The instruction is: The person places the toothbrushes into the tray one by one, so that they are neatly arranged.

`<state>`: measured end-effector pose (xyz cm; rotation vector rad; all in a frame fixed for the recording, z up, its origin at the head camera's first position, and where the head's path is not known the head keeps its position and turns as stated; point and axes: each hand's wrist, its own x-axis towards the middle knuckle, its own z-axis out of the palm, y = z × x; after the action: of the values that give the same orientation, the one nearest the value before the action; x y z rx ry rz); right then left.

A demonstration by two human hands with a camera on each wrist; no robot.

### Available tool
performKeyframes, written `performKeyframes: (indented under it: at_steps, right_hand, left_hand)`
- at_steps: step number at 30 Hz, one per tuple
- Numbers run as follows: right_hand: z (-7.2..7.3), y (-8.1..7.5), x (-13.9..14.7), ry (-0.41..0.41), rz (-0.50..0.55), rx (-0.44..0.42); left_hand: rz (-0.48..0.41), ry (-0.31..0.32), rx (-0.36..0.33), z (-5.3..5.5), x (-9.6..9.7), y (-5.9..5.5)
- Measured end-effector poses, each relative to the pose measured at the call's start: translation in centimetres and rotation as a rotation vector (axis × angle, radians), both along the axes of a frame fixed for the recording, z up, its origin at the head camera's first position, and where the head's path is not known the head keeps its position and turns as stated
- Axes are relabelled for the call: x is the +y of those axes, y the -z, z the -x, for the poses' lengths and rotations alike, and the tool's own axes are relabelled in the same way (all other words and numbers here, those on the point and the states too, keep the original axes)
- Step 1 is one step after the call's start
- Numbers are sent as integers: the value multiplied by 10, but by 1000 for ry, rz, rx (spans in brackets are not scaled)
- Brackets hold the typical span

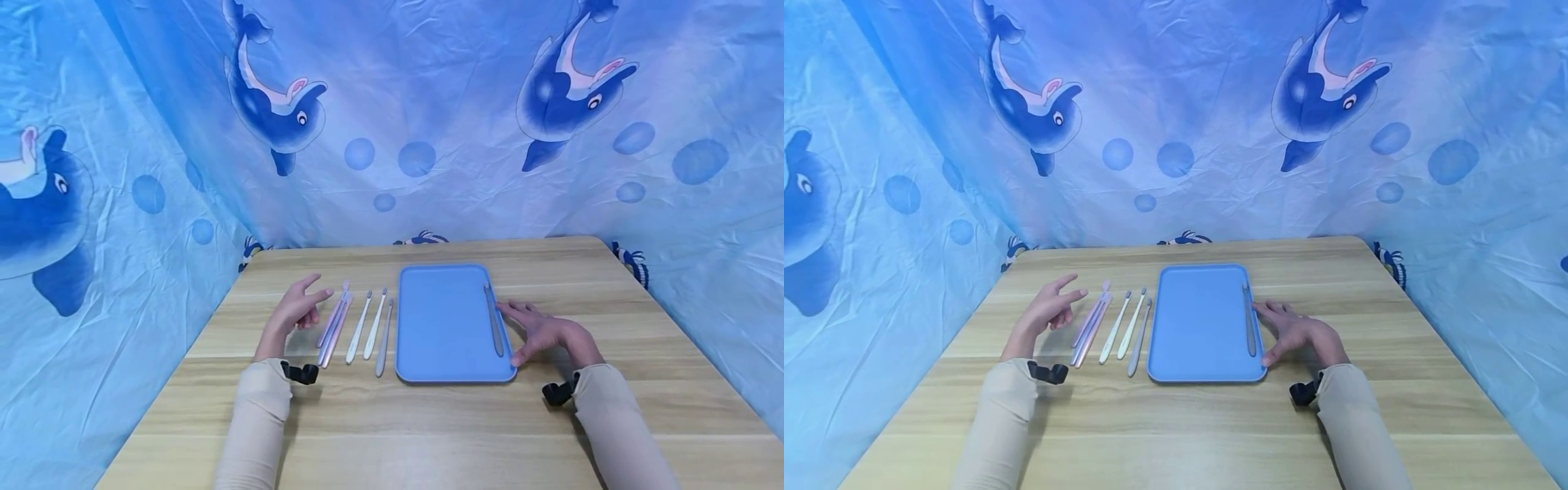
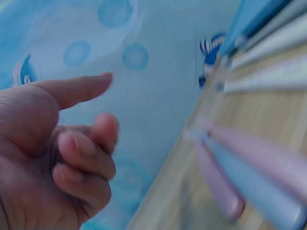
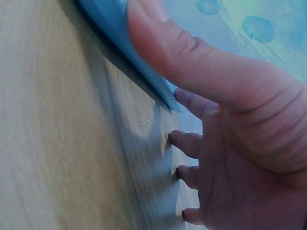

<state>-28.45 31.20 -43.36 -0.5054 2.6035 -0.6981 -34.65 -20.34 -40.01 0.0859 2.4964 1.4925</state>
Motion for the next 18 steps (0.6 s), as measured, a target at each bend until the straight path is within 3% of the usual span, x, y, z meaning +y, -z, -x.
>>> performKeyframes:
  at_steps: [6, 18]
  right_hand:
    - [0, 0, 1, -9, 6, 4]
    - [0, 0, 0, -9, -2, 5]
  left_hand:
    - [162, 4, -54, 4, -15, 10]
    - [156, 32, -69, 6, -18, 18]
